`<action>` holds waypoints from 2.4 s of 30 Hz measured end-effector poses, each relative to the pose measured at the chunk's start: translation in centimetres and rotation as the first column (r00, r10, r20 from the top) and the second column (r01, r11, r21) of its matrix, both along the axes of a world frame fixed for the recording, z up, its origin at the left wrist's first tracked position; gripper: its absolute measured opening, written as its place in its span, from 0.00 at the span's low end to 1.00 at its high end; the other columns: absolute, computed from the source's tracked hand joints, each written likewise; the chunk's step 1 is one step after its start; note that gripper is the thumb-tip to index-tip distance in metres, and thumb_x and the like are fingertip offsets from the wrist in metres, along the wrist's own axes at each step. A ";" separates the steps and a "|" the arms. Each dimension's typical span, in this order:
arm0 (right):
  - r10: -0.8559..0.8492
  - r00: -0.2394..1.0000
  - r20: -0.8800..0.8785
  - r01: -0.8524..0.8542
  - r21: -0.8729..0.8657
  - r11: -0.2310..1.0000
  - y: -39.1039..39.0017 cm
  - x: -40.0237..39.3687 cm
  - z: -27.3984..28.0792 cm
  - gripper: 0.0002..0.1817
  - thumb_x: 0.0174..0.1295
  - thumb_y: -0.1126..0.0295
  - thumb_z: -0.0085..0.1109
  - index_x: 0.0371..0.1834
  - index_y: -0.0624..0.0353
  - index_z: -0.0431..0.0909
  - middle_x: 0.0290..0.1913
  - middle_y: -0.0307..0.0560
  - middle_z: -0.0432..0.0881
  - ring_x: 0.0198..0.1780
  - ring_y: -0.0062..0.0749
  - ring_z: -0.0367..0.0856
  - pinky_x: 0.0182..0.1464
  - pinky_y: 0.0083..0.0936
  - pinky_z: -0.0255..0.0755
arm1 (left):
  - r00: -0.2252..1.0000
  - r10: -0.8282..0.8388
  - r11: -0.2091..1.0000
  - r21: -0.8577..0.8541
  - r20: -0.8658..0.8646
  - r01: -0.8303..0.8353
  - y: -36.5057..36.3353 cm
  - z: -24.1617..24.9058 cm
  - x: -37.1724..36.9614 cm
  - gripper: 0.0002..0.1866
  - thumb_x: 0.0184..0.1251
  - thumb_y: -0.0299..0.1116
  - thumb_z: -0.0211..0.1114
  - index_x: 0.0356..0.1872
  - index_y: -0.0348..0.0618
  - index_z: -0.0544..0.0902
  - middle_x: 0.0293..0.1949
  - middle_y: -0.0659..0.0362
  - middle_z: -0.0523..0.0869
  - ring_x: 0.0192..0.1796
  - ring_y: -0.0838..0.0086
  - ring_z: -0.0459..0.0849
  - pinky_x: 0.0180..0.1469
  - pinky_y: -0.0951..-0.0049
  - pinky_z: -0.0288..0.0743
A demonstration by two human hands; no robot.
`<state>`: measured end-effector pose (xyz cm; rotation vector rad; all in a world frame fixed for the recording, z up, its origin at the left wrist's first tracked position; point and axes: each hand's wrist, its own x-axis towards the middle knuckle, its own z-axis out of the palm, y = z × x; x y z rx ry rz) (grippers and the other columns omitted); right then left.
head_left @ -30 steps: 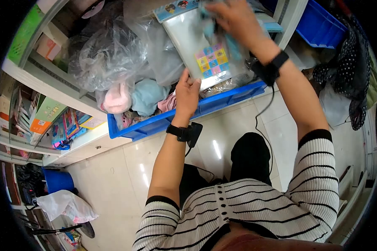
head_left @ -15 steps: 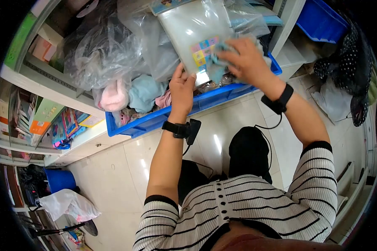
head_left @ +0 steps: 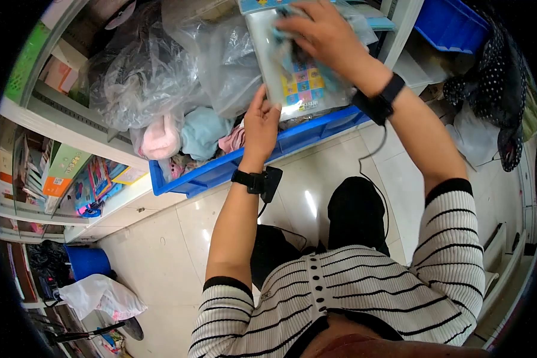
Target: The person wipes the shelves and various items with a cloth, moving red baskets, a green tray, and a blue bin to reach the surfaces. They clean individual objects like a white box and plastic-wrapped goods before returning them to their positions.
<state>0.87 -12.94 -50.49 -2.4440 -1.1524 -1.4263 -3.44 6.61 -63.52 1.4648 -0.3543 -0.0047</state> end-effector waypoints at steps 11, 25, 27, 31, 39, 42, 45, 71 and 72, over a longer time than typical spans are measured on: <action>0.197 0.953 -0.230 -0.131 0.273 0.953 5.1 -3.7 -6.8 0.22 0.42 0.71 0.67 0.46 0.48 0.80 0.50 0.50 0.75 0.53 0.50 0.73 0.55 0.40 0.69 | 0.999 0.040 0.990 0.132 0.036 -0.045 0.9 -0.3 0.0 0.22 0.68 0.24 0.57 0.63 0.34 0.68 0.47 0.56 0.83 0.44 0.78 0.79 0.46 0.77 0.74; 0.135 0.888 -0.439 0.131 0.524 0.842 -7.3 -9.9 -6.6 0.18 0.47 0.70 0.64 0.45 0.50 0.83 0.48 0.52 0.77 0.50 0.48 0.77 0.52 0.34 0.73 | 0.992 0.064 0.981 -0.178 -0.105 -0.083 0.2 -0.2 -0.6 0.30 0.66 0.20 0.56 0.69 0.34 0.58 0.50 0.53 0.82 0.44 0.79 0.80 0.41 0.83 0.72; -0.028 0.953 -0.303 0.213 0.596 0.774 -10.1 -8.8 -4.9 0.17 0.48 0.70 0.63 0.45 0.51 0.83 0.45 0.50 0.79 0.47 0.47 0.78 0.49 0.32 0.73 | 0.993 0.071 0.986 -0.141 -0.097 -0.084 0.5 -0.5 -0.5 0.31 0.67 0.20 0.56 0.69 0.34 0.57 0.50 0.53 0.83 0.44 0.79 0.80 0.42 0.84 0.72; -0.240 0.968 -0.067 0.224 0.655 0.722 -14.6 -4.1 -0.3 0.15 0.51 0.67 0.62 0.44 0.53 0.83 0.42 0.50 0.79 0.44 0.47 0.78 0.46 0.34 0.73 | 0.989 0.141 0.984 -0.105 -0.040 -0.145 0.0 -0.4 -0.7 0.30 0.67 0.20 0.56 0.69 0.33 0.58 0.49 0.53 0.83 0.44 0.78 0.81 0.42 0.83 0.73; -0.309 0.931 -0.193 0.345 0.195 0.918 -13.4 5.8 -0.8 0.13 0.52 0.63 0.60 0.39 0.53 0.85 0.47 0.47 0.78 0.49 0.45 0.75 0.51 0.36 0.74 | 0.968 0.250 0.968 -0.013 0.023 -0.249 0.2 -1.2 -0.4 0.29 0.67 0.21 0.56 0.68 0.32 0.59 0.49 0.53 0.83 0.44 0.80 0.80 0.43 0.84 0.71; -0.508 0.830 -0.229 0.546 0.144 0.826 -14.3 6.6 0.1 0.11 0.50 0.65 0.61 0.35 0.55 0.86 0.45 0.49 0.78 0.50 0.44 0.75 0.45 0.40 0.78 | 0.949 0.312 0.950 -0.008 -0.032 -0.313 -0.3 -0.9 -0.4 0.29 0.67 0.21 0.56 0.69 0.34 0.59 0.46 0.57 0.84 0.36 0.85 0.77 0.35 0.86 0.68; -0.635 0.702 -0.322 0.696 0.119 0.708 -13.5 7.6 0.6 0.10 0.51 0.66 0.59 0.33 0.57 0.86 0.44 0.50 0.78 0.51 0.44 0.75 0.43 0.43 0.77 | 0.933 0.358 0.933 -0.035 -0.031 -0.359 -0.4 -1.4 -0.1 0.30 0.67 0.22 0.57 0.69 0.34 0.58 0.45 0.57 0.84 0.34 0.85 0.76 0.33 0.85 0.67; -0.397 0.862 -0.316 0.490 0.316 0.812 -14.2 8.7 -0.9 0.11 0.47 0.67 0.61 0.33 0.59 0.82 0.41 0.49 0.76 0.47 0.45 0.75 0.41 0.42 0.76 | 0.917 0.117 0.959 -0.197 -0.380 -0.204 -9.1 19.5 -11.0 0.29 0.63 0.21 0.54 0.66 0.25 0.61 0.57 0.41 0.76 0.52 0.55 0.84 0.44 0.60 0.87; -0.401 0.873 -0.278 0.477 0.314 0.821 -14.2 8.0 -0.6 0.11 0.47 0.66 0.62 0.32 0.59 0.81 0.40 0.49 0.76 0.46 0.45 0.76 0.40 0.41 0.76 | 0.937 0.128 0.949 -0.234 -0.324 -0.210 -8.6 20.0 -11.0 0.29 0.63 0.22 0.54 0.66 0.25 0.60 0.57 0.41 0.76 0.52 0.55 0.83 0.44 0.61 0.87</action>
